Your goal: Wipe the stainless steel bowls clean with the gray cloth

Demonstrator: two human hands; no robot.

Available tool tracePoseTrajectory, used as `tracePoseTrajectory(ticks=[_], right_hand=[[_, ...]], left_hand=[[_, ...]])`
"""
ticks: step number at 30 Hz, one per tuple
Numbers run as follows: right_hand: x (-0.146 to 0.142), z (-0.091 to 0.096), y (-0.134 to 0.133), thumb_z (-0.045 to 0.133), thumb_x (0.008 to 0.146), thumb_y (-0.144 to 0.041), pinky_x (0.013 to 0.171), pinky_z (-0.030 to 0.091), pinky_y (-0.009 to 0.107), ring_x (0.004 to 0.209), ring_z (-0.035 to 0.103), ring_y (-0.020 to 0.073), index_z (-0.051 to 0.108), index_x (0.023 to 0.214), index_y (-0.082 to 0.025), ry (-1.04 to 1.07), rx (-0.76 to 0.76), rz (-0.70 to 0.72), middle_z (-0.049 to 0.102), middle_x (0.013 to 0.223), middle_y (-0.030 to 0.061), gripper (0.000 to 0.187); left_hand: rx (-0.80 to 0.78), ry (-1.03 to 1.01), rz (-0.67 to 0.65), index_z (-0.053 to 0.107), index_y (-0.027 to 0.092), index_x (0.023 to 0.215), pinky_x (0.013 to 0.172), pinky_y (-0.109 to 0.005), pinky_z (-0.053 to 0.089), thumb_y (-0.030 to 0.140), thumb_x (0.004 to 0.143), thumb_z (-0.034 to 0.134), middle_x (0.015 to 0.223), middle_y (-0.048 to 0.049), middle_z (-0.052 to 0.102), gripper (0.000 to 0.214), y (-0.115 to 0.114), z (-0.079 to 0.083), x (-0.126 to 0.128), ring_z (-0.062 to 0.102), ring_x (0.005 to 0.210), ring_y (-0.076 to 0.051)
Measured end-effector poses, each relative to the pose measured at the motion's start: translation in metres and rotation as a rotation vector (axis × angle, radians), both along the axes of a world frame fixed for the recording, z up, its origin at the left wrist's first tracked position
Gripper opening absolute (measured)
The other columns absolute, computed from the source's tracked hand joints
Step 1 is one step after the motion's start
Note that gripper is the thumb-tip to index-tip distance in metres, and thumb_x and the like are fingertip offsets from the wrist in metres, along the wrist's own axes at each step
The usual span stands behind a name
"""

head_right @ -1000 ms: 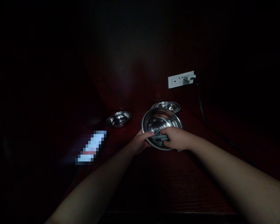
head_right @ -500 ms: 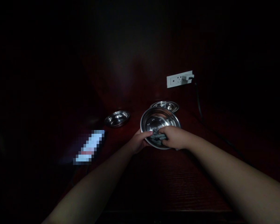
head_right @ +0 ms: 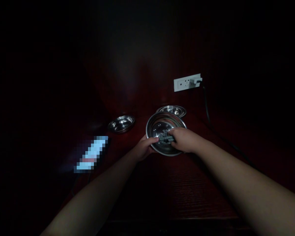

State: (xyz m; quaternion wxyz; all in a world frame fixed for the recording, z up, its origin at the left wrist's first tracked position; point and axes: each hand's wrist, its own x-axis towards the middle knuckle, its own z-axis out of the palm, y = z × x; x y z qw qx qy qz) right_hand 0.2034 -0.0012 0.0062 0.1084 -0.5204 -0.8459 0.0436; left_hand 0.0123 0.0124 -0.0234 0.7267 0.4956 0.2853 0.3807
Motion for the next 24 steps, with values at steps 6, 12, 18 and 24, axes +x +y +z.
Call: tracePoseTrajectory(ticks=[6,12,18,24], right_hand=[[0.0009,0.0014,0.0000,0.053,0.069,-0.019,0.075,0.044,0.033,0.083,0.061,0.0232,0.059,0.081,-0.017,-0.031,0.018,-0.005,0.067,0.089,0.0107,0.013],[-0.0010,0.0019,-0.0038,0.053,0.069,-0.019,0.069,0.044,0.031,0.075,0.061,0.0205,0.062,0.082,-0.017,0.017,-0.111,0.019,0.067,0.084,0.0088,0.016],[-0.0025,0.0013,-0.0069,0.053,0.071,-0.019,0.065,0.045,0.028,0.070,0.060,0.0176,0.062,0.085,-0.016,0.109,-0.203,0.067,0.068,0.082,0.0071,0.017],[-0.0035,0.0012,-0.0073,0.053,0.072,-0.018,0.068,0.045,0.028,0.073,0.062,0.0178,0.063,0.086,-0.016,0.140,-0.210,0.094,0.069,0.082,0.0067,0.017]], left_hand=[[0.005,-0.005,-0.002,0.052,0.019,0.119,0.073,-0.045,0.054,0.027,0.066,0.070,0.103,-0.0111,0.066,0.057,0.0009,-0.0008,-0.0002,0.065,0.088,-0.026],[-0.004,0.003,0.011,0.049,0.019,0.123,0.072,-0.042,0.055,0.027,0.065,0.070,0.108,-0.0124,0.065,0.062,-0.0004,-0.0005,0.0003,0.064,0.090,-0.025],[0.014,-0.001,0.003,0.049,0.020,0.122,0.069,-0.041,0.055,0.029,0.066,0.071,0.105,-0.0111,0.065,0.061,0.0007,-0.0016,0.0000,0.064,0.088,-0.025],[0.012,-0.002,-0.007,0.053,0.019,0.118,0.071,-0.044,0.055,0.029,0.065,0.071,0.101,-0.0102,0.066,0.057,0.0008,-0.0013,0.0001,0.065,0.086,-0.025]])
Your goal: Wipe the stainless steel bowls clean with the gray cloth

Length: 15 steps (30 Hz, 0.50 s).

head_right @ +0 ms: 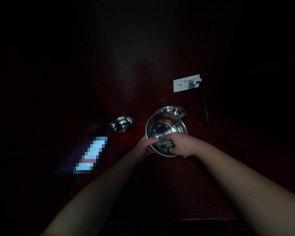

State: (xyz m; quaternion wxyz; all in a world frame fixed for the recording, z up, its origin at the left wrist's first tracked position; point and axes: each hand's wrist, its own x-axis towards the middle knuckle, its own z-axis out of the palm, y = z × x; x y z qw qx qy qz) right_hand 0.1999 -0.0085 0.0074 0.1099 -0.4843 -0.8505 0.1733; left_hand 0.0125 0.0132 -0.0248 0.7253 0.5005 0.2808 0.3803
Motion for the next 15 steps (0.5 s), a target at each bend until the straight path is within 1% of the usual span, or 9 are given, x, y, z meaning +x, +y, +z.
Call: tracePoseTrajectory(ticks=[4,6,8,12,15], right_hand=[[0.0015,-0.0004,0.0028,0.055,0.070,-0.017,0.071,0.045,0.030,0.078,0.062,0.0206,0.063,0.085,-0.016,-0.079,0.076,-0.071,0.068,0.087,0.0094,0.017],[0.0019,-0.0001,0.0028,0.055,0.070,-0.018,0.071,0.045,0.031,0.078,0.062,0.0209,0.064,0.085,-0.016,-0.097,0.084,-0.092,0.068,0.087,0.0092,0.017],[0.0011,0.0004,0.0014,0.055,0.070,-0.018,0.068,0.044,0.029,0.074,0.061,0.0192,0.063,0.084,-0.017,-0.075,0.053,-0.067,0.068,0.083,0.0076,0.016],[-0.0025,0.0003,-0.0025,0.054,0.075,-0.022,0.065,0.045,0.027,0.070,0.060,0.0164,0.063,0.087,-0.016,0.042,-0.045,0.044,0.068,0.082,0.0058,0.016],[-0.0042,-0.0005,-0.0031,0.054,0.076,-0.025,0.066,0.046,0.027,0.071,0.061,0.0167,0.063,0.090,-0.015,0.057,-0.065,0.037,0.068,0.083,0.0062,0.019]], left_hand=[[-0.004,0.009,0.014,0.051,0.020,0.120,0.074,-0.044,0.055,0.028,0.065,0.072,0.107,-0.0109,0.066,0.059,-0.0011,0.0006,0.0001,0.065,0.090,-0.025],[-0.004,0.012,0.018,0.050,0.020,0.122,0.073,-0.043,0.055,0.028,0.066,0.071,0.109,-0.0115,0.065,0.061,-0.0014,0.0005,0.0002,0.064,0.091,-0.025],[-0.005,0.009,0.021,0.049,0.020,0.123,0.072,-0.042,0.055,0.028,0.066,0.070,0.109,-0.0119,0.065,0.061,-0.0014,0.0002,0.0005,0.064,0.090,-0.025],[0.001,0.007,0.027,0.049,0.019,0.122,0.069,-0.040,0.055,0.027,0.066,0.070,0.105,-0.0116,0.065,0.061,-0.0015,-0.0001,0.0013,0.065,0.087,-0.025],[-0.001,0.008,0.026,0.051,0.018,0.120,0.068,-0.040,0.055,0.028,0.065,0.070,0.104,-0.0115,0.066,0.059,-0.0015,0.0001,0.0017,0.065,0.086,-0.025]])
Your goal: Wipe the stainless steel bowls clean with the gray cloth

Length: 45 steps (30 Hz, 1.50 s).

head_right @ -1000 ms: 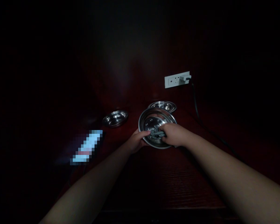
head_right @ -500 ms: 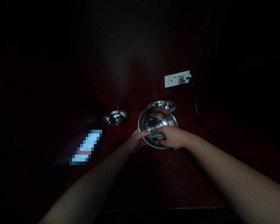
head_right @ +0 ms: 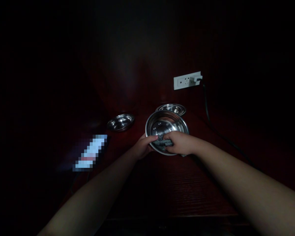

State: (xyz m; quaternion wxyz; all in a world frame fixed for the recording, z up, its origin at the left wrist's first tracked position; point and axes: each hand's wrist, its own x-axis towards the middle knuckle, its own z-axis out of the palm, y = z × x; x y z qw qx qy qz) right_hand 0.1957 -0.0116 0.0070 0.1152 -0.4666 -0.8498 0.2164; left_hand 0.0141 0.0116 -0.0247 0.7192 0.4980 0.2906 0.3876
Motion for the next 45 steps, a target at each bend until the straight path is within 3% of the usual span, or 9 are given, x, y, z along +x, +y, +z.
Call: tracePoseTrajectory(ticks=[7,11,15,20,23,28,36,41,45], right_hand=[[0.0043,0.0019,0.0040,0.058,0.068,-0.017,0.071,0.047,0.033,0.081,0.064,0.0246,0.068,0.089,-0.017,-0.291,0.214,-0.200,0.070,0.089,0.0109,0.023],[0.0059,0.0033,0.0048,0.057,0.067,-0.016,0.072,0.047,0.034,0.082,0.064,0.0260,0.068,0.086,-0.018,-0.343,0.268,-0.235,0.070,0.087,0.0115,0.022],[0.0044,0.0039,0.0030,0.059,0.066,-0.017,0.070,0.046,0.032,0.080,0.064,0.0250,0.068,0.088,-0.017,-0.310,0.229,-0.221,0.070,0.088,0.0116,0.024],[0.0019,0.0038,-0.0001,0.057,0.071,-0.020,0.063,0.044,0.027,0.067,0.060,0.0167,0.065,0.081,-0.017,-0.147,0.074,-0.028,0.068,0.077,0.0054,0.013],[0.0011,0.0020,-0.0007,0.056,0.075,-0.024,0.064,0.045,0.026,0.068,0.060,0.0158,0.064,0.087,-0.016,-0.041,0.012,0.024,0.068,0.079,0.0050,0.016],[0.0004,-0.0018,0.0012,0.056,0.075,-0.023,0.068,0.046,0.028,0.074,0.062,0.0173,0.065,0.090,-0.015,-0.013,0.003,0.008,0.069,0.084,0.0068,0.019],[0.0051,0.0007,0.0053,0.058,0.072,-0.019,0.073,0.046,0.032,0.081,0.064,0.0230,0.068,0.090,-0.016,-0.183,0.135,-0.186,0.071,0.089,0.0109,0.021],[0.0050,0.0004,0.0053,0.057,0.072,-0.019,0.070,0.046,0.031,0.076,0.063,0.0215,0.068,0.088,-0.015,-0.148,0.130,-0.151,0.070,0.085,0.0098,0.020],[0.0040,-0.0016,0.0060,0.057,0.072,-0.018,0.070,0.046,0.030,0.075,0.063,0.0202,0.068,0.092,-0.014,-0.051,0.085,-0.103,0.070,0.085,0.0082,0.023]], left_hand=[[-0.012,0.020,-0.006,0.049,0.018,0.121,0.073,-0.045,0.054,0.027,0.065,0.069,0.108,-0.0121,0.064,0.060,-0.0002,0.0020,-0.0017,0.064,0.091,-0.027],[-0.016,0.012,0.001,0.048,0.018,0.122,0.074,-0.047,0.054,0.027,0.066,0.069,0.108,-0.0121,0.064,0.061,-0.0008,0.0030,-0.0019,0.064,0.092,-0.027],[-0.024,0.006,0.010,0.049,0.017,0.121,0.073,-0.046,0.054,0.027,0.066,0.069,0.109,-0.0127,0.065,0.059,-0.0005,0.0026,-0.0012,0.065,0.090,-0.027],[-0.020,-0.015,-0.001,0.053,0.016,0.116,0.070,-0.042,0.055,0.030,0.066,0.069,0.104,-0.0118,0.067,0.054,0.0021,-0.0010,-0.0010,0.066,0.087,-0.026],[-0.023,-0.016,-0.001,0.055,0.015,0.114,0.068,-0.041,0.055,0.030,0.066,0.069,0.100,-0.0112,0.068,0.052,0.0021,-0.0017,-0.0008,0.066,0.082,-0.024],[-0.030,-0.015,-0.002,0.055,0.016,0.116,0.068,-0.039,0.055,0.030,0.067,0.069,0.100,-0.0115,0.067,0.052,-0.0005,0.0017,0.0006,0.065,0.080,-0.022],[-0.036,-0.002,-0.033,0.054,0.018,0.118,0.071,-0.042,0.055,0.036,0.068,0.071,0.107,-0.0131,0.065,0.056,0.0020,0.0009,-0.0015,0.064,0.089,-0.025],[0.009,-0.032,-0.052,0.050,0.020,0.124,0.073,-0.044,0.054,0.046,0.069,0.071,0.115,-0.0148,0.062,0.064,0.0008,0.0002,-0.0024,0.063,0.095,-0.027],[0.075,-0.040,-0.040,0.043,0.026,0.130,0.074,-0.043,0.054,0.041,0.066,0.075,0.126,-0.0143,0.056,0.073,-0.0041,0.0008,-0.0004,0.061,0.101,-0.028]])
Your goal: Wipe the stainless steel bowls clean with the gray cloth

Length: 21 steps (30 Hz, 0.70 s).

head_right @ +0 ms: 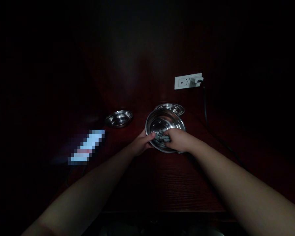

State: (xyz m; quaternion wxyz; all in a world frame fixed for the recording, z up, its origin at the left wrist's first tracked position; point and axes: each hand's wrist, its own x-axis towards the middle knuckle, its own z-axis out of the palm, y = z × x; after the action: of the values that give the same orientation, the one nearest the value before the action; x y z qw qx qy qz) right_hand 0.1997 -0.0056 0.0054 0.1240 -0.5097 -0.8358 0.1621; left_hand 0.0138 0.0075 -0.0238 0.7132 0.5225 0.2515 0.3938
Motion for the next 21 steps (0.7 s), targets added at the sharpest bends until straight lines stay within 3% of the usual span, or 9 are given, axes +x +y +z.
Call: tracePoseTrajectory(ticks=[7,15,21], right_hand=[[0.0007,-0.0044,0.0014,0.058,0.076,-0.026,0.072,0.047,0.031,0.076,0.063,0.0193,0.067,0.093,-0.014,0.123,-0.058,0.089,0.070,0.086,0.0072,0.024],[-0.0004,-0.0040,0.0008,0.057,0.077,-0.025,0.074,0.048,0.032,0.080,0.064,0.0200,0.067,0.099,-0.013,0.166,-0.080,0.120,0.071,0.090,0.0081,0.027],[0.0011,-0.0041,0.0019,0.057,0.076,-0.024,0.074,0.047,0.032,0.079,0.063,0.0203,0.067,0.095,-0.012,0.085,-0.037,0.099,0.070,0.088,0.0091,0.025]], left_hand=[[0.101,-0.023,0.008,0.048,0.022,0.126,0.090,-0.040,0.047,0.027,0.060,0.080,0.121,-0.0116,0.061,0.073,-0.0022,0.0039,0.0032,0.058,0.110,-0.027],[-0.014,0.027,-0.024,0.046,0.023,0.127,0.074,-0.039,0.054,0.029,0.065,0.075,0.117,-0.0126,0.061,0.069,0.0042,-0.0007,-0.0016,0.062,0.100,-0.028],[-0.029,0.035,-0.008,0.048,0.022,0.126,0.072,-0.039,0.054,0.029,0.063,0.075,0.114,-0.0124,0.063,0.069,0.0043,-0.0010,-0.0005,0.063,0.095,-0.027]])
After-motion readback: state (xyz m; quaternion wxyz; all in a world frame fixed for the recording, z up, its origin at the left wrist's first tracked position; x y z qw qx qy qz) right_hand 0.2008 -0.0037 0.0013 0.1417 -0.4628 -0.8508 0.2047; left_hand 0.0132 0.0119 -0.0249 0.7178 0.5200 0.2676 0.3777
